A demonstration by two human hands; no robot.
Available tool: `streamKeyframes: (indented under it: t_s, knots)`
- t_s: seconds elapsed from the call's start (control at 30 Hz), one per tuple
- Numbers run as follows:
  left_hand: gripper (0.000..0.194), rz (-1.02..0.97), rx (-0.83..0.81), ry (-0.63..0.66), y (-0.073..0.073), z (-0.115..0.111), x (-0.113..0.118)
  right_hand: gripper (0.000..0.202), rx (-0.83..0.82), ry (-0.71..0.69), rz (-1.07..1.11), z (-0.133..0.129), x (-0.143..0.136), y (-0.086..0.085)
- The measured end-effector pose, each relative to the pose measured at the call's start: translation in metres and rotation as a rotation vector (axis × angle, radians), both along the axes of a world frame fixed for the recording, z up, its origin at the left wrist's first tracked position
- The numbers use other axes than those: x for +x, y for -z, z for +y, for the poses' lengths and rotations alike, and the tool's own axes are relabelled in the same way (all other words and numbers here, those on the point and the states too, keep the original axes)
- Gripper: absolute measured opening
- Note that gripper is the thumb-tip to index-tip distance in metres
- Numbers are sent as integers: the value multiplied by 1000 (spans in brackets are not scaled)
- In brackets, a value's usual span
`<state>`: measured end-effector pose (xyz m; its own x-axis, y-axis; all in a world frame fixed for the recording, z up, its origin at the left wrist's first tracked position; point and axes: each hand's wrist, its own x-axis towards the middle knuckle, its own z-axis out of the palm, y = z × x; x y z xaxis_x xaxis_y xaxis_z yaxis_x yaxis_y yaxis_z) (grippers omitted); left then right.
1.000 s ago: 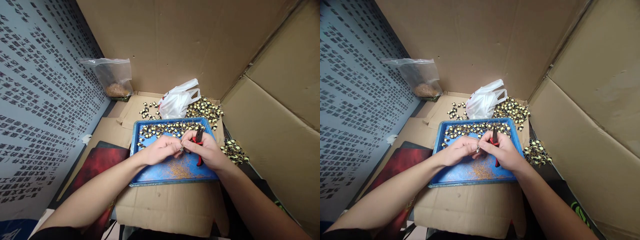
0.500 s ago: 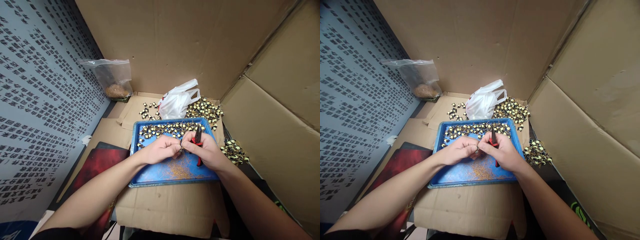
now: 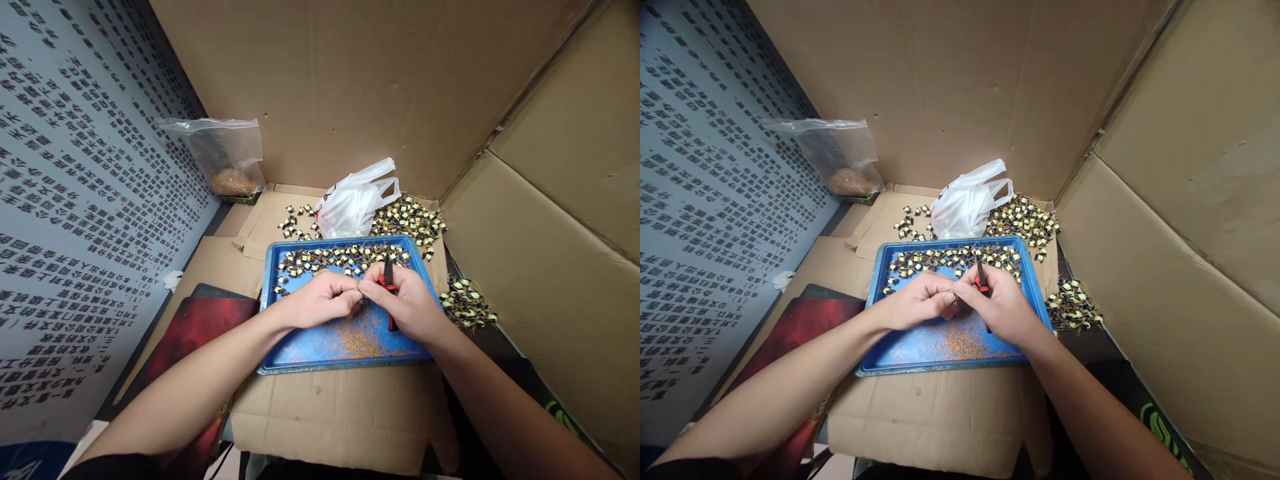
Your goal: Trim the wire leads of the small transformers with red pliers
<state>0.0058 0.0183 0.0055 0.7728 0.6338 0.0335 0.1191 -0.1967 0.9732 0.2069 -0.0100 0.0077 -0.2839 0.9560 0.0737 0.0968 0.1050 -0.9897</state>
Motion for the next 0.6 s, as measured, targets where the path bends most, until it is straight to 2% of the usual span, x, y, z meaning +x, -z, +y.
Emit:
streamKeyframes:
  t_s: [0.13,0.2,0.27,0.37,0.5,0.6]
  knots:
    - [49,-24,11,-11,0,-1,0,41,-145,9,90,6,5,9]
    - [51,-58,-12,-6,0,-1,0,38,-162,-11,173,8,10,11]
    - [54,-111,-65,1,0,0,-2,32,-95,-79,176,8,16,9]
    - [58,-150,-128,43,-2,1,-4,21,118,-194,-19,6,20,1]
    - [59,-155,-213,100,-3,1,-6,9,252,-179,-53,3,17,-3]
    - [56,-242,-308,43,3,3,-3,11,258,-159,-58,2,12,-3]
